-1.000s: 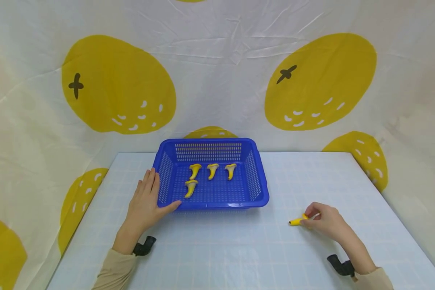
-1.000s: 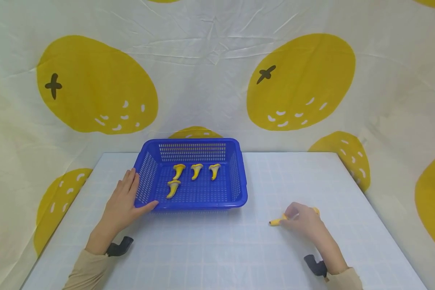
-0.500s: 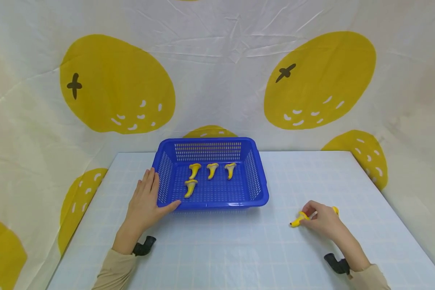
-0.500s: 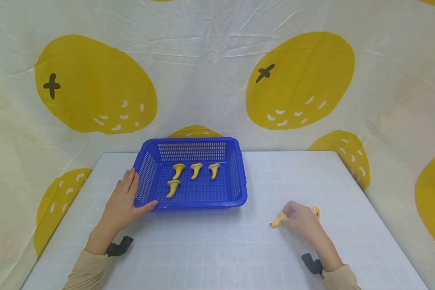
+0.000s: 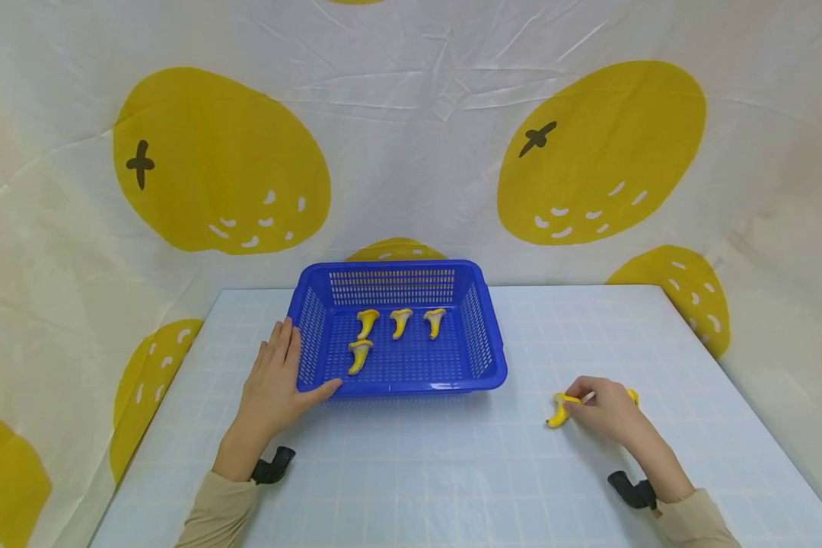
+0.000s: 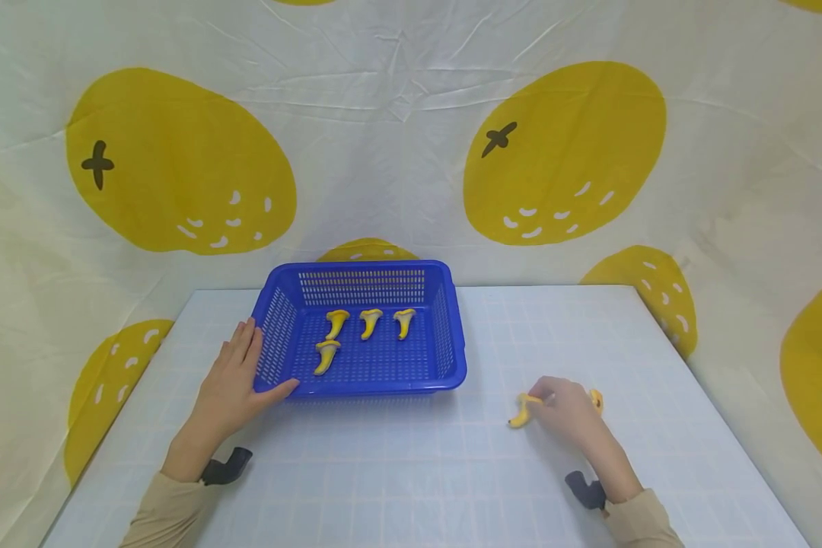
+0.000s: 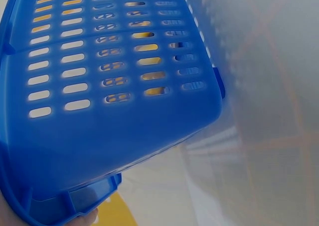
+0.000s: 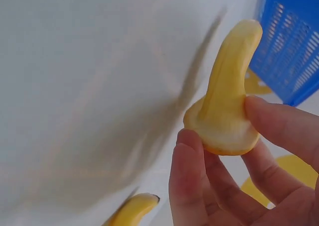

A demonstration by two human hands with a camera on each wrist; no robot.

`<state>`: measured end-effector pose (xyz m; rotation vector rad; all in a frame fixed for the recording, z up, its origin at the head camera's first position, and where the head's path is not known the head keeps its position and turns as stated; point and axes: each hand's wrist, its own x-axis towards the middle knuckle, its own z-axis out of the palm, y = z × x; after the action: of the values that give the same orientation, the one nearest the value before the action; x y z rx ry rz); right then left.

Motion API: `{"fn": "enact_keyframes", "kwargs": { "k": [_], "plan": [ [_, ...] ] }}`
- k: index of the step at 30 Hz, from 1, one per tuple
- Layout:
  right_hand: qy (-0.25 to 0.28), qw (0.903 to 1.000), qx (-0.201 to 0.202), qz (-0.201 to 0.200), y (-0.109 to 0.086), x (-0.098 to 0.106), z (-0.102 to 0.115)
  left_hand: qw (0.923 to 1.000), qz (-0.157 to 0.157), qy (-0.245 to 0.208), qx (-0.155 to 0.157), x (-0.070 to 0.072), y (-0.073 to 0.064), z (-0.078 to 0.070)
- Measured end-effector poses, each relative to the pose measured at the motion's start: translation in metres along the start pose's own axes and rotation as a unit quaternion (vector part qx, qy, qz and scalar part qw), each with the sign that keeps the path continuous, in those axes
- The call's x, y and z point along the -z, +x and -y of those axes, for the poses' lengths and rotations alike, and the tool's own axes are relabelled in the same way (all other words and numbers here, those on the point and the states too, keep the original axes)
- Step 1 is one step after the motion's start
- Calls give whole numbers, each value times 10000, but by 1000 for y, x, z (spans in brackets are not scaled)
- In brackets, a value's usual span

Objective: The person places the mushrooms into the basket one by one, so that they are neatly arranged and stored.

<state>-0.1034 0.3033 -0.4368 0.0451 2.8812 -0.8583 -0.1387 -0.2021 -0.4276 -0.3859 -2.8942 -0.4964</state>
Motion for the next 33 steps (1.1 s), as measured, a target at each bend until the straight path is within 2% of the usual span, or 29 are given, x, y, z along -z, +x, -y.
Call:
{"fn": "enact_keyframes", "kwargs": {
  "k": [4,12,17,26,33],
  "plan": [
    [19,9999,108,12,2,4,5,10000,-20,-30,0,-1,0,1],
    [18,9977,642,-219,4,15,19,10000,4,-33,2,-2,0,2],
    [-13,9968,723,-342,9,22,31,10000,-13,-23,9,-1,0,1],
    [42,9973,649,-327,15,40,56,10000,-7,-29,-10,0,0,0],
    [-43,9941,912,-593,20,56,76,10000,31,-60,25,0,0,1]
  ]
}}
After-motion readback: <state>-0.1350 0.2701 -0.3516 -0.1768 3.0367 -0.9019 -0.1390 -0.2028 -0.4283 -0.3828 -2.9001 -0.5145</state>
